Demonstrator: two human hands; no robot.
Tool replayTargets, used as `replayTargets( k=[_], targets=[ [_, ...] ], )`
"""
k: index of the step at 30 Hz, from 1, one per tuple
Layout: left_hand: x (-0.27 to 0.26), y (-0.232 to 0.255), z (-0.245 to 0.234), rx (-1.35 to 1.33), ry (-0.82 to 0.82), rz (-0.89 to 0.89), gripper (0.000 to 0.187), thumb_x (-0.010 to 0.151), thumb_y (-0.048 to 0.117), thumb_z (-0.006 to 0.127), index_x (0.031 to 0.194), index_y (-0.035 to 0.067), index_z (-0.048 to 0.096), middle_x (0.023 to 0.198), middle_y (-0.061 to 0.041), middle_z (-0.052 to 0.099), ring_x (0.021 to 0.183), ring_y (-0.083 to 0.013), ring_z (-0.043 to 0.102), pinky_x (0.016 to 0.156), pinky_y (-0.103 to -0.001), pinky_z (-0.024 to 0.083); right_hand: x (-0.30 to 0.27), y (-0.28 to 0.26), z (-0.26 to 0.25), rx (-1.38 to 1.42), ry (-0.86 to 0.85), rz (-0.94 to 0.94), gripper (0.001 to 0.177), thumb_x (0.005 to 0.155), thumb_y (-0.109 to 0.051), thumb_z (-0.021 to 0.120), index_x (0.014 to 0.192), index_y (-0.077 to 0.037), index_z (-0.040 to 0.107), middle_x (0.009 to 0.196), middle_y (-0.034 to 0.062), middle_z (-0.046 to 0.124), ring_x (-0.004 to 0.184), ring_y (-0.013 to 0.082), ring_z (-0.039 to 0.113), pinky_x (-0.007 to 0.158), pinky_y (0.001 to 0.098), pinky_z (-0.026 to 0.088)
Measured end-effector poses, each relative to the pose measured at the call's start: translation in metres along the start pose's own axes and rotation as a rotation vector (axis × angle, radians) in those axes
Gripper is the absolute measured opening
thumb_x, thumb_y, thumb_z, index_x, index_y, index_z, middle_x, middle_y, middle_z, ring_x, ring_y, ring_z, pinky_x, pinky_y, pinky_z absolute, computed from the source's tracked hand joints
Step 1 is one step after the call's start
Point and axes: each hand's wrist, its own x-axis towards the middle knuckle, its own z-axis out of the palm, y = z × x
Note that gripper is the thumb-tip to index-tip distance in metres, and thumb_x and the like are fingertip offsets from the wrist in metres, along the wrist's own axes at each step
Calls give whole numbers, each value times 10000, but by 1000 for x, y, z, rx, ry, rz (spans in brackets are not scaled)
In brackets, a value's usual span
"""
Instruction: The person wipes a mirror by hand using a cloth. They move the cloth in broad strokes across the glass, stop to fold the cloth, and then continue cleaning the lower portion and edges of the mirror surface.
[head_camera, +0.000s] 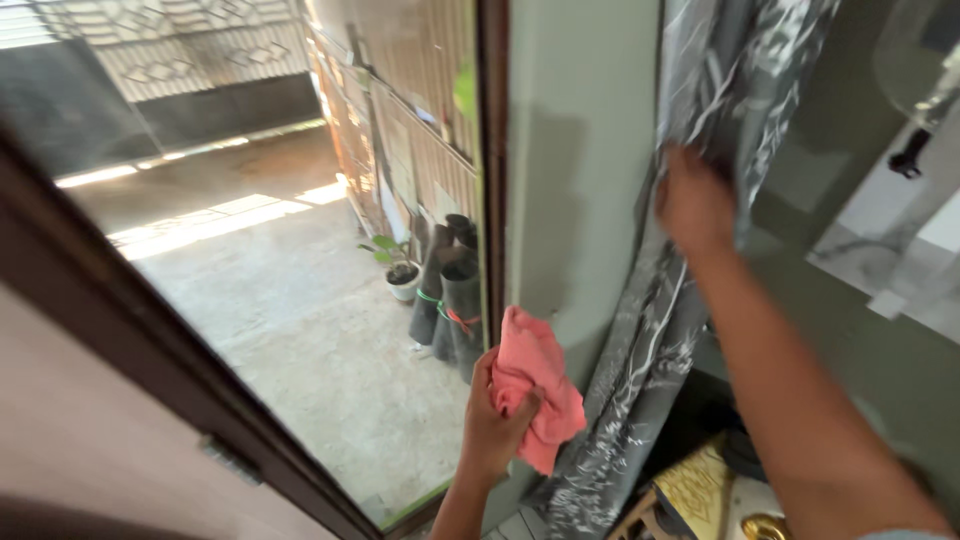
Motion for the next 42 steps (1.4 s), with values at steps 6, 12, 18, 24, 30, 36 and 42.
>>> replayTargets(
  k=[6, 12, 18, 24, 30, 36, 42],
  targets=[
    [-33, 13, -47, -26, 42, -63, 656, 845, 52, 718, 1426, 55, 414, 1272, -123, 650, 1101, -169, 681, 906, -313, 588, -72, -92, -11, 52, 96, -128, 230, 1015, -194, 656, 1219, -98, 609, 1074, 170, 663, 940, 356, 685, 788, 467, 558],
    [-66, 28, -86, 51, 63, -69, 639, 853, 75, 732, 1414, 35, 428, 1245, -128, 667, 1102, -172, 686, 903, -311, 585, -126, -163, -8, 4, -251, 215, 431, 973, -303, 614, 1395, -217, 621, 945, 198, 698, 832, 406, 701, 727, 515, 552],
    [-87, 31, -112, 7, 63, -35, 634, 858, 62, 734, 1411, 23, 426, 1252, -145, 651, 1102, -190, 674, 897, -317, 578, -163, -196, -10, 437, -368, 410, 479, 935, -381, 623, 1378, -201, 621, 956, 103, 768, 883, 327, 718, 830, 477, 553],
    [-99, 32, -133, -47, 51, 19, 606, 883, 35, 689, 1433, 19, 437, 1337, -115, 608, 1216, -179, 616, 1004, -321, 525, -212, -245, -11, 1169, -654, 444, 502, 1002, -436, 533, 1364, -113, 659, 1099, 46, 732, 979, 198, 654, 858, 363, 537],
    [-114, 18, -157, -104, -29, 43, 602, 890, 17, 668, 1434, 29, 409, 1323, -105, 581, 1207, -181, 590, 1016, -329, 515, -289, -345, -74, 1968, -586, 387, 604, 1017, -338, 520, 1542, -72, 384, 1516, 94, 511, 1383, 204, 514, 1131, 302, 427],
    [-142, 22, -180, 293, 151, 153, 506, 845, -5, 690, 1328, 24, 542, 1255, -120, 457, 1088, -240, 612, 905, -341, 555, -318, -392, -98, 1591, -572, 558, 759, 919, -141, 642, 1596, -77, 304, 1478, 102, 515, 1159, 185, 517, 891, 327, 432],
    [-161, 3, -212, 423, 41, 49, 363, 945, 73, 582, 1302, 17, 553, 1172, -166, 567, 1070, -309, 624, 964, -395, 516, -340, -430, -103, 1465, -362, 417, 377, 989, -106, 646, 1355, -21, 614, 1436, 118, 612, 1281, 183, 593, 1085, 309, 454]
  ],
)
